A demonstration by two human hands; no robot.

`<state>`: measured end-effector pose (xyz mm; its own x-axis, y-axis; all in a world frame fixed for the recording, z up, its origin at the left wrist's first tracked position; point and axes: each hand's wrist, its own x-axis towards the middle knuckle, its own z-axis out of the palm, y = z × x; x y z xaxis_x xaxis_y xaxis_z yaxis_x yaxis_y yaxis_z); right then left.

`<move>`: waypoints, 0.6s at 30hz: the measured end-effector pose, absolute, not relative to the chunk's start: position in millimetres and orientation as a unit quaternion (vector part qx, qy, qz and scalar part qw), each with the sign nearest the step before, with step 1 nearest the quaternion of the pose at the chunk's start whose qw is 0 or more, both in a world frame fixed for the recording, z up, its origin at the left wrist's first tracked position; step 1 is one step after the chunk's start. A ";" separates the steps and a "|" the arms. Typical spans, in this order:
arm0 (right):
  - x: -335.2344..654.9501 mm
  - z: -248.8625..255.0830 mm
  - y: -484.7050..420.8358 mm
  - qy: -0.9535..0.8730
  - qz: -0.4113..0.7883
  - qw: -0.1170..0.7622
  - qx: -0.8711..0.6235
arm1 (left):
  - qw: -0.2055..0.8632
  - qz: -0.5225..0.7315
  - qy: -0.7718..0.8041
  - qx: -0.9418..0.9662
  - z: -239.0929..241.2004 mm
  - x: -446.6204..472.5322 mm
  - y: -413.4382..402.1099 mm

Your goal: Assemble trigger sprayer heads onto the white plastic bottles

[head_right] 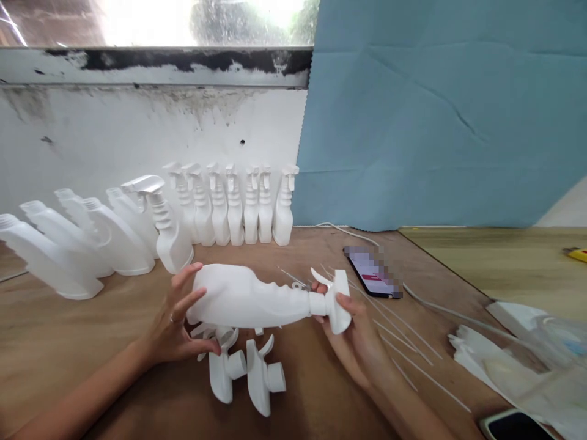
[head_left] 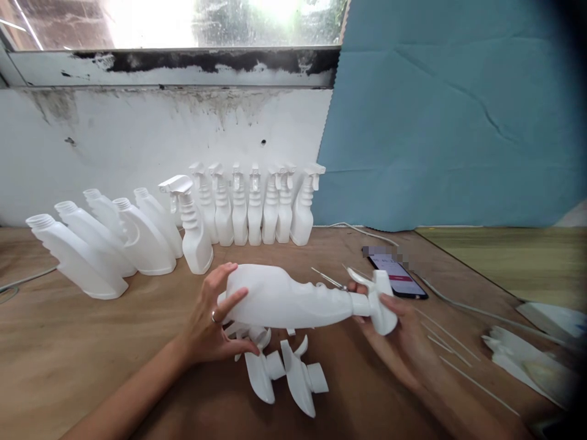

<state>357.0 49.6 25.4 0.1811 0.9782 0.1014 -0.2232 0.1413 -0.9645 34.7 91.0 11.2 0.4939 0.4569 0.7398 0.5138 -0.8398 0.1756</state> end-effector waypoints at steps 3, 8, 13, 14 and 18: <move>351.9 26.0 49.8 -0.376 0.544 0.623 -0.418 | 0.067 -0.392 -0.302 -0.866 15.2 38.8 87.0; 351.5 32.2 46.0 -0.403 0.555 0.615 -0.390 | 0.050 -0.376 -0.344 -0.859 19.5 41.8 84.1; 351.8 34.8 42.8 -0.448 0.541 0.628 -0.334 | 0.028 -0.389 -0.359 -0.848 23.8 51.7 72.4; 350.9 34.1 42.7 -0.435 0.541 0.636 -0.337 | 0.033 -0.392 -0.361 -0.846 25.0 54.8 68.6; 344.5 34.5 42.4 -0.329 0.549 0.665 -0.385 | 0.044 -0.395 -0.354 -0.847 31.4 65.6 52.0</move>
<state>344.5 42.4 34.5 0.1808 0.9834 0.0151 -0.4768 0.1011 -0.8732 65.6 52.0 31.4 0.4373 0.5644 0.7001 0.6334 -0.7460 0.2058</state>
